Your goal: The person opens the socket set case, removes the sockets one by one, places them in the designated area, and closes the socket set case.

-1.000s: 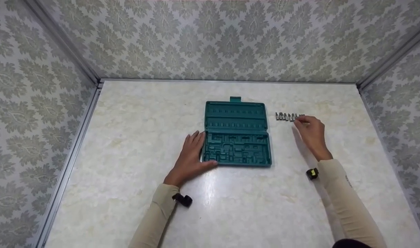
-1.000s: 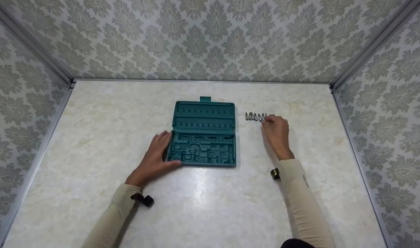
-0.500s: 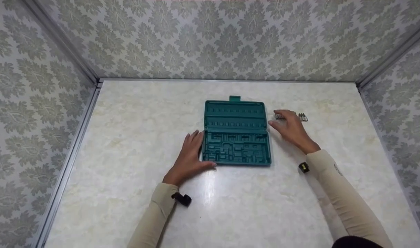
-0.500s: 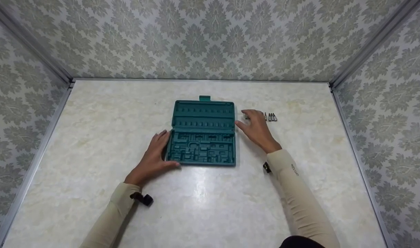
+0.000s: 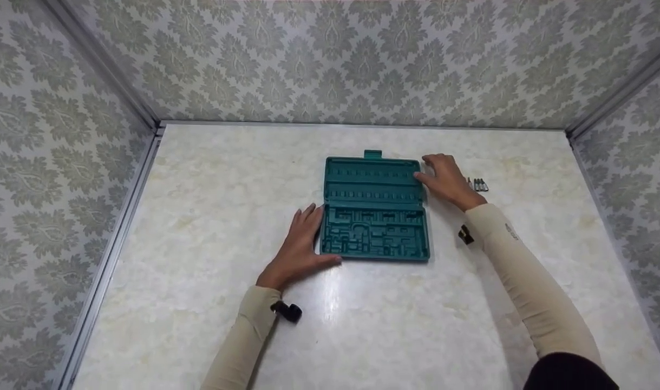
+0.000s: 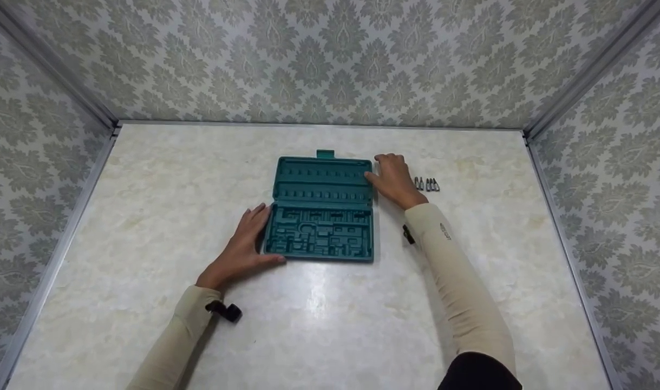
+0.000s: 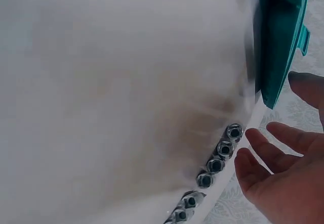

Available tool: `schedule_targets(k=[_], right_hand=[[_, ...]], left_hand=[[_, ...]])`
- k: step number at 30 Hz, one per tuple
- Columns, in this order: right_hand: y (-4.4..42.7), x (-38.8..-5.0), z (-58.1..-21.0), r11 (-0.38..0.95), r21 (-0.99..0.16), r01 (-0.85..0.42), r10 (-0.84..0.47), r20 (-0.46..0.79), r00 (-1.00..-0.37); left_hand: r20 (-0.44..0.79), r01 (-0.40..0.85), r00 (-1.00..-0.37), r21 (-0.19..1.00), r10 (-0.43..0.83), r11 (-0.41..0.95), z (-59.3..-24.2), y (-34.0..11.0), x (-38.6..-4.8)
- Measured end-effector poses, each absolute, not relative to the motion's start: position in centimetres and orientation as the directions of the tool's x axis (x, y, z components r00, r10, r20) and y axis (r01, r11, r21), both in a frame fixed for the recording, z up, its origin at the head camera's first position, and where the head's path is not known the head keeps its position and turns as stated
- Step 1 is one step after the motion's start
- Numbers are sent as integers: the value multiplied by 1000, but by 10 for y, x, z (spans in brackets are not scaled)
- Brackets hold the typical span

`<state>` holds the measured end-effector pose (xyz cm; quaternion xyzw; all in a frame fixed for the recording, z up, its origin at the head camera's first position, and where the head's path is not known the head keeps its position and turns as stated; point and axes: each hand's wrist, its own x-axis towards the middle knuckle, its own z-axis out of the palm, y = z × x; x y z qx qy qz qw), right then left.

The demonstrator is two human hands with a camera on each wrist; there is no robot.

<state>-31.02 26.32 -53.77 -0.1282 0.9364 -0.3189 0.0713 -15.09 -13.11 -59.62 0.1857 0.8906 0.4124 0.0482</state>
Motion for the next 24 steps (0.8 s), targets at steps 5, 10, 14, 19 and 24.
schedule_targets(k=[5, 10, 14, 19, 24], right_hand=[[260, -323, -538, 757, -609, -234, -319, -32, -947], [254, -327, -541, 742, -616, -266, -343, -6, -939], [249, -327, -543, 741, -613, -274, -340, 10, -940], [247, -327, -539, 718, -645, -263, -315, 36, -948], [248, -324, -529, 684, -680, -262, -287, 79, -955]], left_hand=[[79, 308, -923, 739, 377, 599, -596, -131, -152], [96, 322, -921, 733, 378, 599, -597, -131, -152], [110, 335, -919, 726, 379, 601, -597, -130, -153], [112, 337, -920, 714, 376, 614, -596, -130, -154], [130, 345, -920, 713, 369, 610, -599, -129, -154]])
